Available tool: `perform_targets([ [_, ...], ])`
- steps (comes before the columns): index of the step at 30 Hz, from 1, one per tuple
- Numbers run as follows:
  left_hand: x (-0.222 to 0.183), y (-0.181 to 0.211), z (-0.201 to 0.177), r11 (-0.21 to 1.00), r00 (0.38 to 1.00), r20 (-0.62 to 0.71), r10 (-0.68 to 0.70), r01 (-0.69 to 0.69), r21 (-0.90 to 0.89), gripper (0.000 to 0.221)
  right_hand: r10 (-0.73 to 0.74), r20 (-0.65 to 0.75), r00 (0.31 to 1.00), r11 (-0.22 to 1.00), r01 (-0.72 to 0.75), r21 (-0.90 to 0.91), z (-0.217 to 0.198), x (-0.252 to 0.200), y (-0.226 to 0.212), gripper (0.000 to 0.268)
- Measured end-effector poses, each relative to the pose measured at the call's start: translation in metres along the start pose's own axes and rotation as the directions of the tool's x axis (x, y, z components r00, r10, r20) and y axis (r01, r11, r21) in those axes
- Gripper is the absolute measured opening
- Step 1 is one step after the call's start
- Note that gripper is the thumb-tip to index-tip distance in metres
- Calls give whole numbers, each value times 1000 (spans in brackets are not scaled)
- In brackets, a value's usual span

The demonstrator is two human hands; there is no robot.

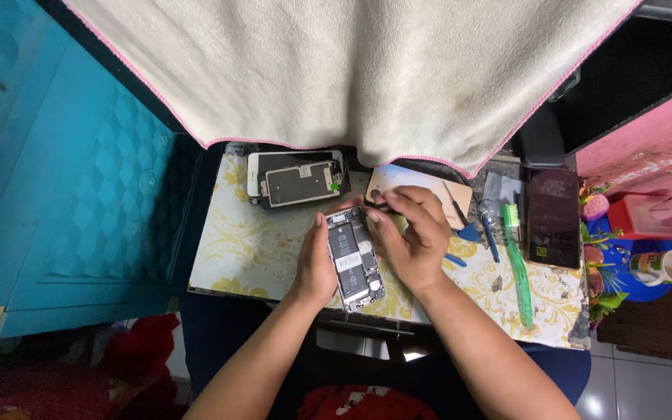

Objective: Repairing the internal components of a smartphone using tweezers and a prying tool on a workbench.

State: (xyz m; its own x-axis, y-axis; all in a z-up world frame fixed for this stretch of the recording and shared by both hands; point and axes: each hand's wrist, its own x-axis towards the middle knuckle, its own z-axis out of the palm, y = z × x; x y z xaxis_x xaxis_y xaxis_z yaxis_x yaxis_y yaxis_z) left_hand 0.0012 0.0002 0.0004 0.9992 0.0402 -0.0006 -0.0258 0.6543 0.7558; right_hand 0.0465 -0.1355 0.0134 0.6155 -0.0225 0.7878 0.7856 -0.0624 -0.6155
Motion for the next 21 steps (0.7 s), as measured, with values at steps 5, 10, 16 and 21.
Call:
perform_targets([
  [5, -2, 0, -1, 999, 999, -4, -34, 34, -8, 70, 30, -6, 1000, 999, -30, 27, 0, -7, 5, 35],
  [10, -1, 4, 4, 998, 1000, -20, 7, -6, 55, 66, 40, 12, 999, 997, -41, 67, 2, -3, 3, 37],
  [16, 0, 3, 2, 1000, 1000, 7, -8, 8, 9, 67, 28, -3, 1000, 999, -28, 36, 0, -5, 6, 35],
  [21, 0, -1, -4, 1000, 1000, -7, -25, 25, -16, 66, 81, -4, 997, 997, -81, -1, 0, -9, 8, 38],
])
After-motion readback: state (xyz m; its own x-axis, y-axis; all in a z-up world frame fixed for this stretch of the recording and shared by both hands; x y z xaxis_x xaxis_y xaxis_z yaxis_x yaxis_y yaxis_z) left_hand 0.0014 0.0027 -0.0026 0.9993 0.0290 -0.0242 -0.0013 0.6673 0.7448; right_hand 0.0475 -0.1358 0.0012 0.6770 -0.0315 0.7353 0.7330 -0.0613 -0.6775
